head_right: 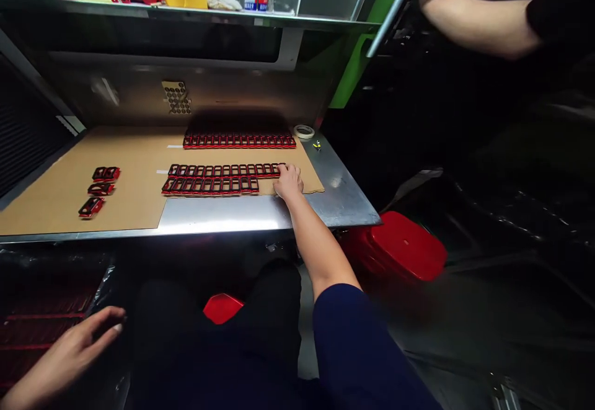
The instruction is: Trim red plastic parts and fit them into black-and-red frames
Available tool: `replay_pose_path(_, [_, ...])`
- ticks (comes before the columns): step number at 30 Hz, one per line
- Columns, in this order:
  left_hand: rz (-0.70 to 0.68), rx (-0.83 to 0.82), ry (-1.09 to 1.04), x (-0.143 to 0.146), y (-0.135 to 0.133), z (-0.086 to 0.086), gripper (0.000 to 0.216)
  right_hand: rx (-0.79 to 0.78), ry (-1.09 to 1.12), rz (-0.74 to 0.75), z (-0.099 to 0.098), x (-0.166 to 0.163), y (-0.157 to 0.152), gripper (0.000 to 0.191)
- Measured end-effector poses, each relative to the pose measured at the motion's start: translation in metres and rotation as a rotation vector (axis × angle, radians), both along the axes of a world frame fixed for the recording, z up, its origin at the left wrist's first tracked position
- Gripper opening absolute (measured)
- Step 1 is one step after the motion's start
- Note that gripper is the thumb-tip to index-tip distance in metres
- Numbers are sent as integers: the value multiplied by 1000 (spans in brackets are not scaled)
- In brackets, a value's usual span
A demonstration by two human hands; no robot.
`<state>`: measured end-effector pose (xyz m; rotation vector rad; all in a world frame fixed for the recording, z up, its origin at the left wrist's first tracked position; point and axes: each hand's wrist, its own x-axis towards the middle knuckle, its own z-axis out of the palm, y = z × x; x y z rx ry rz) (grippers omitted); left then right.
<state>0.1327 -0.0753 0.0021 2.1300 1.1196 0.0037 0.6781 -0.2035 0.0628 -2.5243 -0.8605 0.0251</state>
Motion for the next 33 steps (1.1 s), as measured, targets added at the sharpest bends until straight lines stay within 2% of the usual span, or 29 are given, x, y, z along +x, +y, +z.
replay_pose_path(5, [-115,-101,-41,52,-32,4,34,-90,-10,-63,5,10,6,32])
replay_pose_path(7, [-130,-133,-52,60,-38,4,37,-92,-18,-96,12,5,-4,28])
replay_pose_path(9, [-132,-246,-105,65,-45,4,38,-75,-41,-120,16,-16,-23,27])
replay_pose_path(11, [-62,-477,-243,75,-58,5,42,-50,-68,-100,12,-59,-47,28])
replay_pose_path(13, [104,-762,-470,94,-76,8,53,-22,-82,-1,-3,-120,-69,25])
replay_pose_path(14, [205,-885,-602,107,-85,9,60,12,-89,111,-13,-155,-77,21])
replay_pose_path(16, [308,-1118,-737,138,-99,12,67,179,-128,493,-33,-219,-88,13])
replay_pose_path(17, [347,-1158,-786,153,-104,11,64,212,-137,610,-40,-246,-91,13])
replay_pose_path(18, [452,-1145,-850,167,-106,10,57,226,-151,639,-46,-267,-93,17])
replay_pose_path(20, [544,-1144,-844,185,-105,6,41,227,-152,636,-51,-291,-96,34])
replay_pose_path(22, [584,-1174,-805,190,-102,3,33,269,-132,633,-50,-294,-100,46])
replay_pose_path(25, [590,-1246,-771,181,-100,6,31,448,-19,647,-42,-280,-109,59])
replay_pose_path(29, [521,-1339,-728,160,-105,20,43,565,472,619,-34,-266,-109,96])
replay_pose_path(31, [421,-1386,-704,153,-108,23,47,590,668,669,-35,-267,-104,96])
replay_pose_path(33, [327,-1394,-694,148,-109,23,48,630,732,694,-37,-270,-99,87])
